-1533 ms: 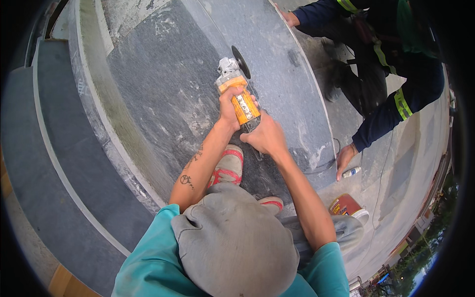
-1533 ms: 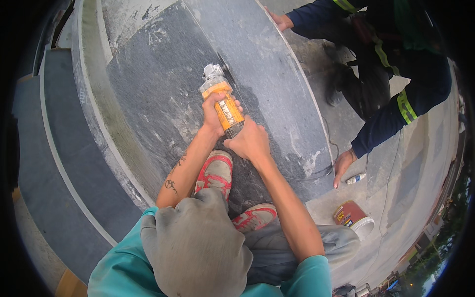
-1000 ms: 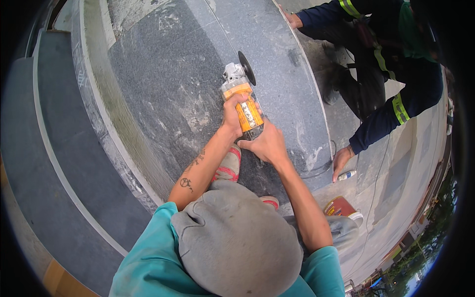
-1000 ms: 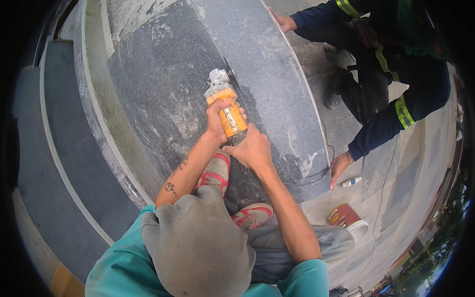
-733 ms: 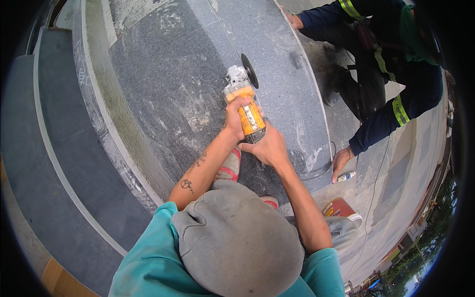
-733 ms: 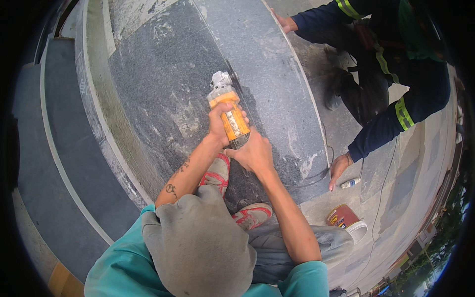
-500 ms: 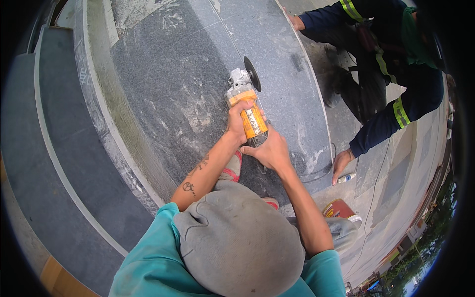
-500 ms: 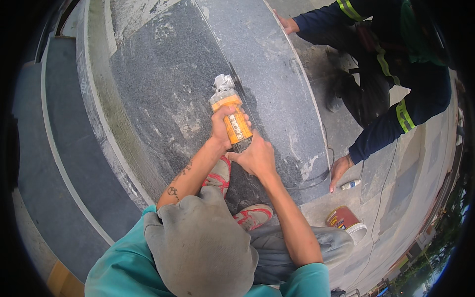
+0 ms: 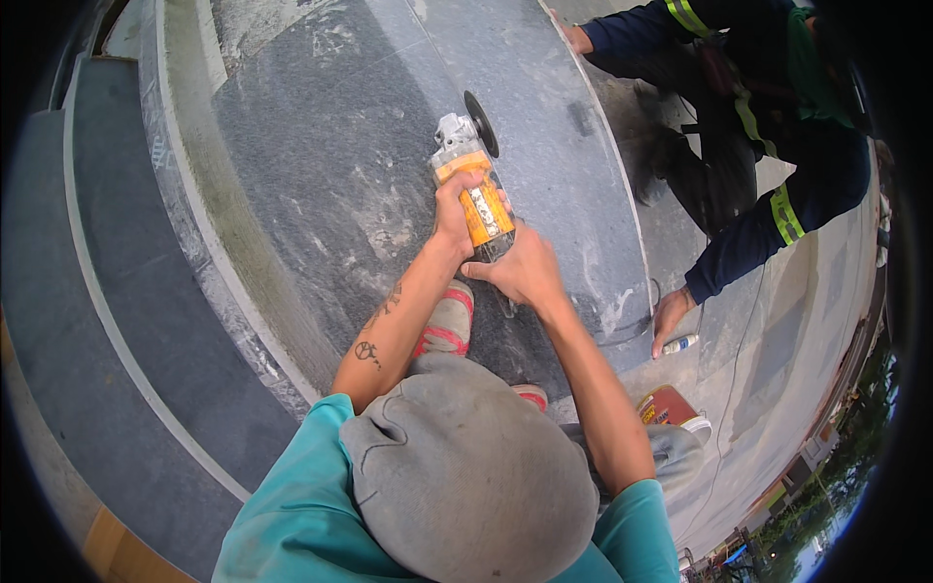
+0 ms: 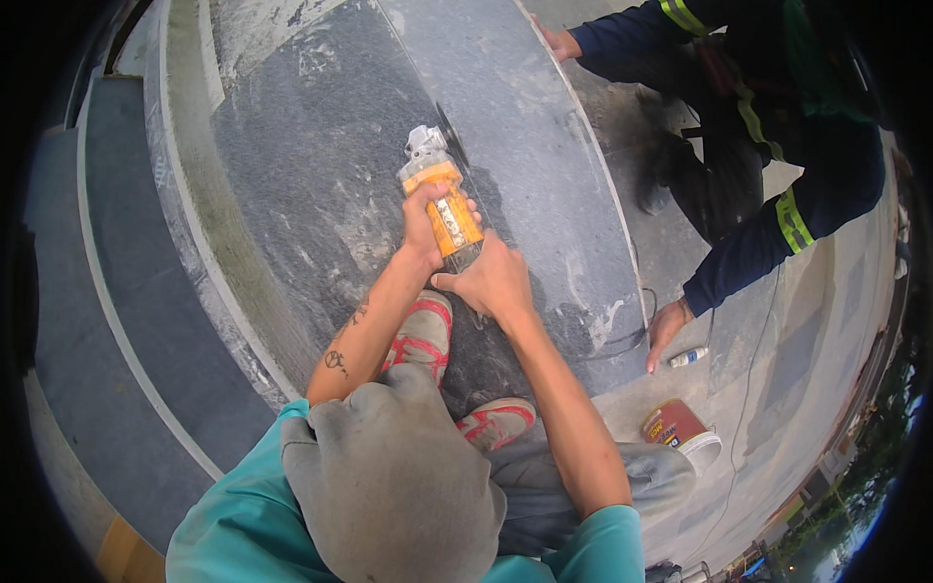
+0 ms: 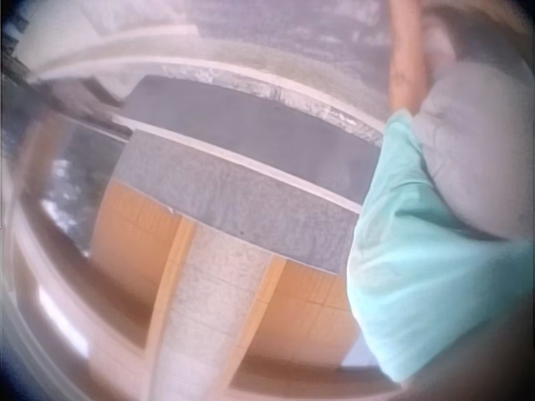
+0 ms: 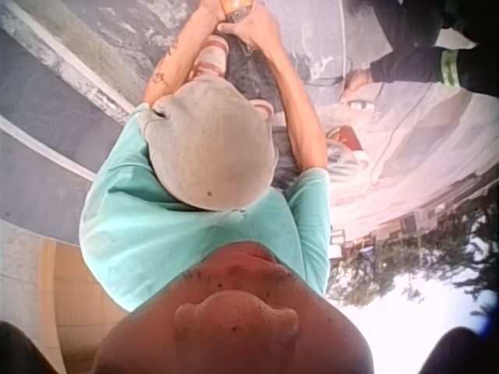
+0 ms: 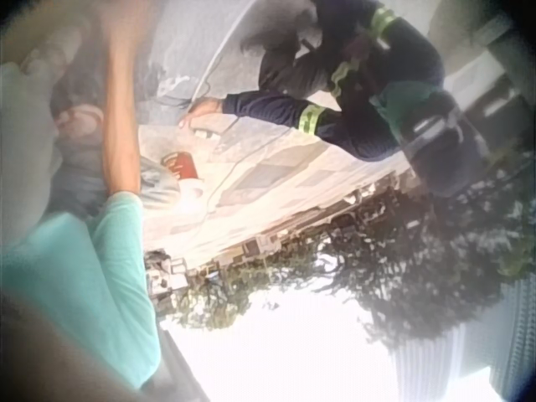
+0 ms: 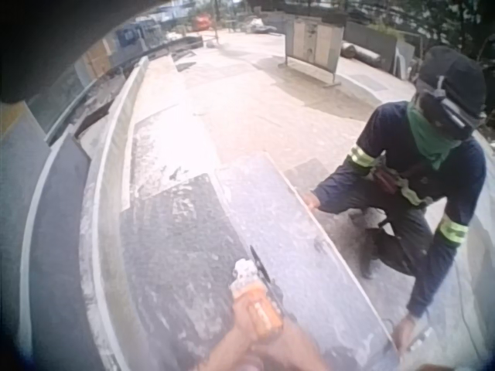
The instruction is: The person uses an angle grinder to cut a large stone tile on the floor. Another worker assists by holding the tile steady during the cut.
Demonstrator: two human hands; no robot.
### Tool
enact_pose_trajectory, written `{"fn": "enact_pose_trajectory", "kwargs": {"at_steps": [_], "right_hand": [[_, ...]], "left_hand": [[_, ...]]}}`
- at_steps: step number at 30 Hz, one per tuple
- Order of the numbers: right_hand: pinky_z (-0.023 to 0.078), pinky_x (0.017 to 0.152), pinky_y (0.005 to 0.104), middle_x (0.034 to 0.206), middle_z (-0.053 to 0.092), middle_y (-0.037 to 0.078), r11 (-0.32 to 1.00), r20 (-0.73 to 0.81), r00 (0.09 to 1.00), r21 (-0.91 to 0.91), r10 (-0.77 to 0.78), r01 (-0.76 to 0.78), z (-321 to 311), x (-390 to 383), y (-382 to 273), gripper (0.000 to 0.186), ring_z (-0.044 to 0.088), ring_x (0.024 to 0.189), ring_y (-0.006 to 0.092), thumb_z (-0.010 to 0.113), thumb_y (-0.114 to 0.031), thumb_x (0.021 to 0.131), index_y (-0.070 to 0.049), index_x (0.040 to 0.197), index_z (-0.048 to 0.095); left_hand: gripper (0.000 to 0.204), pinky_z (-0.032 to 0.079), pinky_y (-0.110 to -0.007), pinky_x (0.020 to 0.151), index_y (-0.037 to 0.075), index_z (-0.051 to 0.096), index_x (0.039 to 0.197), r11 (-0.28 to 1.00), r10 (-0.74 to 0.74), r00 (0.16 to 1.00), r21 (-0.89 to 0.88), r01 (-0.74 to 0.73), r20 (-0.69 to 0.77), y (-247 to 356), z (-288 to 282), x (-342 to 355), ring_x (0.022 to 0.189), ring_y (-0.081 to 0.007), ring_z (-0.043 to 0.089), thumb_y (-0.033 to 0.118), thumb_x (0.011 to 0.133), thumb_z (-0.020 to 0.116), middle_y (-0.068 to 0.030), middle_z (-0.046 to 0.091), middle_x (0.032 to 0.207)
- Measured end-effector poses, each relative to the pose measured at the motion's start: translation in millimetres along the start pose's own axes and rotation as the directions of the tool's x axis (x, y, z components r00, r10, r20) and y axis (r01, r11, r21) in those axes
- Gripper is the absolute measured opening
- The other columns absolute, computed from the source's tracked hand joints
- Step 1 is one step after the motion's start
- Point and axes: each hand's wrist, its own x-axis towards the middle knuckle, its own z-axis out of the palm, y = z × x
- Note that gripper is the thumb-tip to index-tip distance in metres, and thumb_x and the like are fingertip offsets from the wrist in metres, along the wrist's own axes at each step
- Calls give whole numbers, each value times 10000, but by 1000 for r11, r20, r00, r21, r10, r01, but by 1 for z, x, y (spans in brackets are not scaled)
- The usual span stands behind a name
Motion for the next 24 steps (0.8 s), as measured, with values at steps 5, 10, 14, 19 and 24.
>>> {"fn": "enact_pose_trajectory", "kwargs": {"at_steps": [5, 10, 14, 19, 24], "right_hand": [[501, 824, 413, 992, 669, 208, 999, -28, 999, 36, -20, 21, 0, -12, 4, 684, 647, 940, 368, 851, -326, 568, 25, 1090, 582], [506, 832, 418, 988, 668, 221, 999, -13, 1000, 48, 2, -1, -3, -24, 2, 729, 651, 940, 374, 852, -340, 563, 38, 1113, 558], [517, 831, 422, 963, 671, 235, 1000, -11, 1000, 17, 17, -17, -2, -24, 4, 758, 659, 921, 381, 848, -343, 565, 66, 1120, 532], [515, 833, 423, 952, 672, 236, 999, -23, 1000, 45, 6, -5, 0, -26, 8, 781, 661, 920, 377, 855, -350, 561, 62, 1136, 525], [515, 833, 424, 951, 672, 237, 998, -16, 1000, 58, 9, -8, -1, -29, 8, 786, 660, 918, 380, 859, -345, 561, 60, 1143, 521]], "left_hand": [[385, 538, -412, 594, 41, 522, 1015, 1000, -3, 1000, 16, 3, -7, -10, 0, -7, 662, -263, 613, 285, 723, 581, -127, 576, 779], [334, 529, -389, 583, 55, 503, 1029, 999, -27, 999, -23, 27, -19, -16, 1, -15, 632, -261, 602, 242, 756, 549, -135, 573, 747], [337, 528, -387, 584, 56, 508, 1032, 999, -26, 1000, -26, 26, -3, -18, 1, -16, 635, -259, 602, 240, 754, 551, -134, 574, 742], [355, 529, -387, 588, 49, 515, 1026, 999, -41, 999, -36, 41, -13, -22, -1, -16, 645, -259, 604, 251, 738, 564, -132, 574, 751], [383, 537, -393, 598, 35, 522, 1011, 1000, -6, 1000, -15, 6, -8, -22, 3, -21, 663, -262, 609, 264, 711, 584, -130, 575, 774]]}}
